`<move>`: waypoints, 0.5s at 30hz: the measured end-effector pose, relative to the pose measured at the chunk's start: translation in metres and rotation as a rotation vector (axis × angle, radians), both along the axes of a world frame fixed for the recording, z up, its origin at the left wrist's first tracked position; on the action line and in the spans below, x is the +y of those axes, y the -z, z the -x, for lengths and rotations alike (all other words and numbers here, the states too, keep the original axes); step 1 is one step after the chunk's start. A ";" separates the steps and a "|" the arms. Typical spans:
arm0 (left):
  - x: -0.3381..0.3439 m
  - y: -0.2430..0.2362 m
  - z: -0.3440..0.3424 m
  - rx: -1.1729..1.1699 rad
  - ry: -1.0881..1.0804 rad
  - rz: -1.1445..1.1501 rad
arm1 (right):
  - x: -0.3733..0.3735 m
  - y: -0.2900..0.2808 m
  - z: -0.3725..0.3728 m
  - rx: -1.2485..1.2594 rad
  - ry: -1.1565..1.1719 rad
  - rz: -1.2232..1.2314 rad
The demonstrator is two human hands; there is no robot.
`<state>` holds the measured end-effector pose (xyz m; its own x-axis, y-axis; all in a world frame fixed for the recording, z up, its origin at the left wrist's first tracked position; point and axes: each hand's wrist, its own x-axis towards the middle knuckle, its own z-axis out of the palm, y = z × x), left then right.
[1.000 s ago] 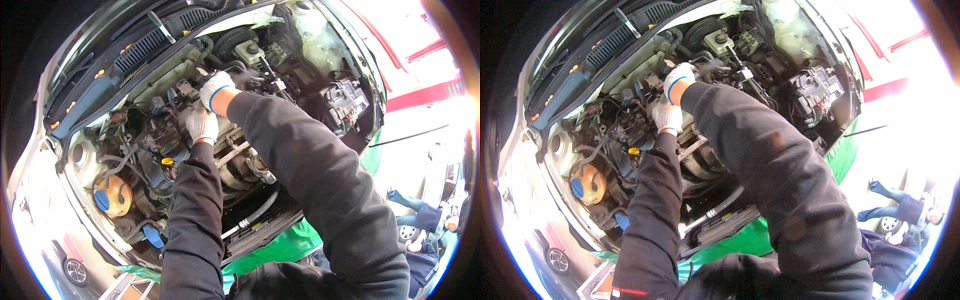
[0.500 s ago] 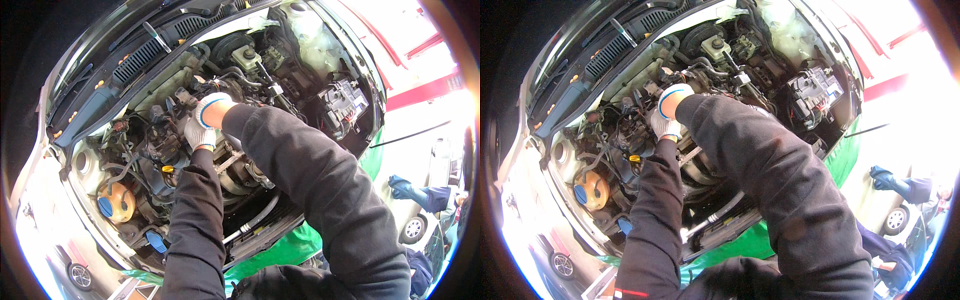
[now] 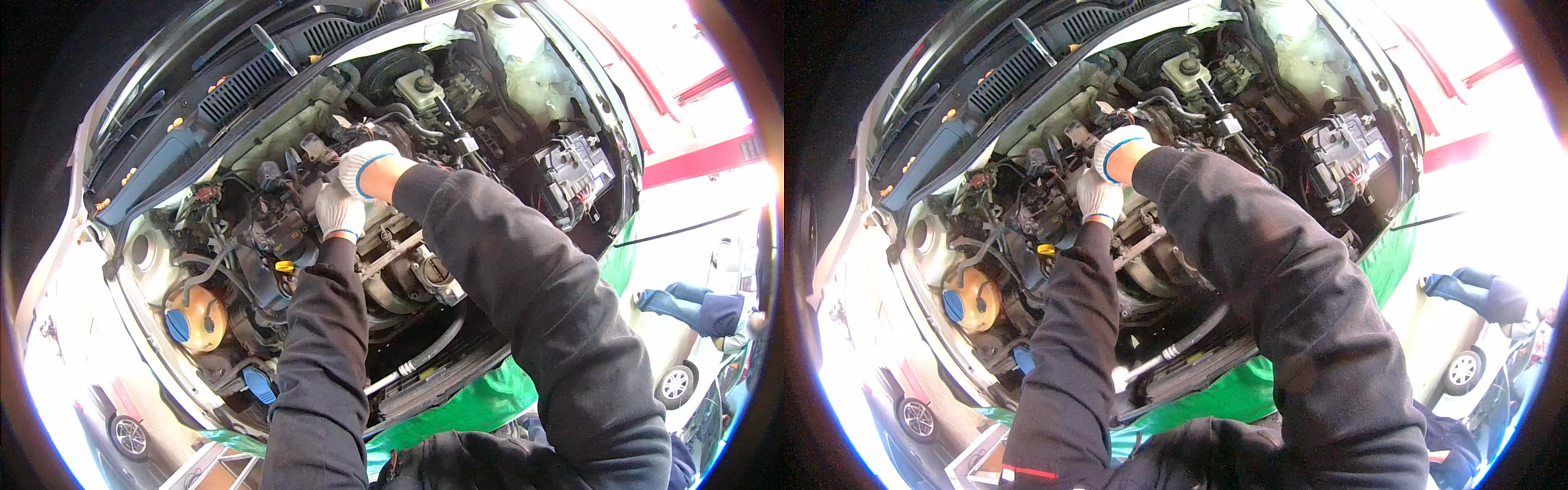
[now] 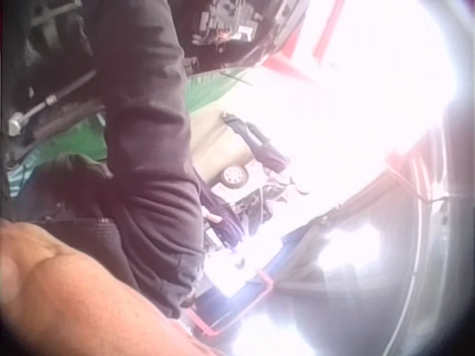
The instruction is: The person removes a metal engine component from the engine bay, walks to a tool cart, and returns to the engine. They then use a blue-handled tool to work on the engine, repeatedly reaching into the engine bay and adjusting parts. The person also handles a small metal part and places it into the engine.
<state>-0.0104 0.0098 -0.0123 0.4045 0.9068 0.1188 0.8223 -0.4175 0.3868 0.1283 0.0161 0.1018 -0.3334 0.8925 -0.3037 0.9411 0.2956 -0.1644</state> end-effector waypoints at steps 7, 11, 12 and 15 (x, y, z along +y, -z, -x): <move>-0.004 -0.037 -0.009 -0.225 -0.325 0.121 | 0.027 -0.028 -0.015 0.034 -0.144 0.064; 0.010 -0.091 -0.016 -0.291 -0.303 0.009 | 0.032 -0.079 -0.029 0.196 0.036 0.047; 0.017 -0.108 -0.020 -0.303 -0.298 -0.017 | 0.031 -0.095 -0.034 0.276 0.125 0.050; 0.028 -0.148 -0.033 -0.261 -0.220 -0.064 | 0.022 -0.137 -0.066 0.664 0.141 0.176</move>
<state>0.0227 0.0379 0.1358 0.1487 0.9561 0.2525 0.7719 -0.2718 0.5747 0.1945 0.0379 0.2390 -0.3829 0.8972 -0.2199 0.6527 0.0943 -0.7517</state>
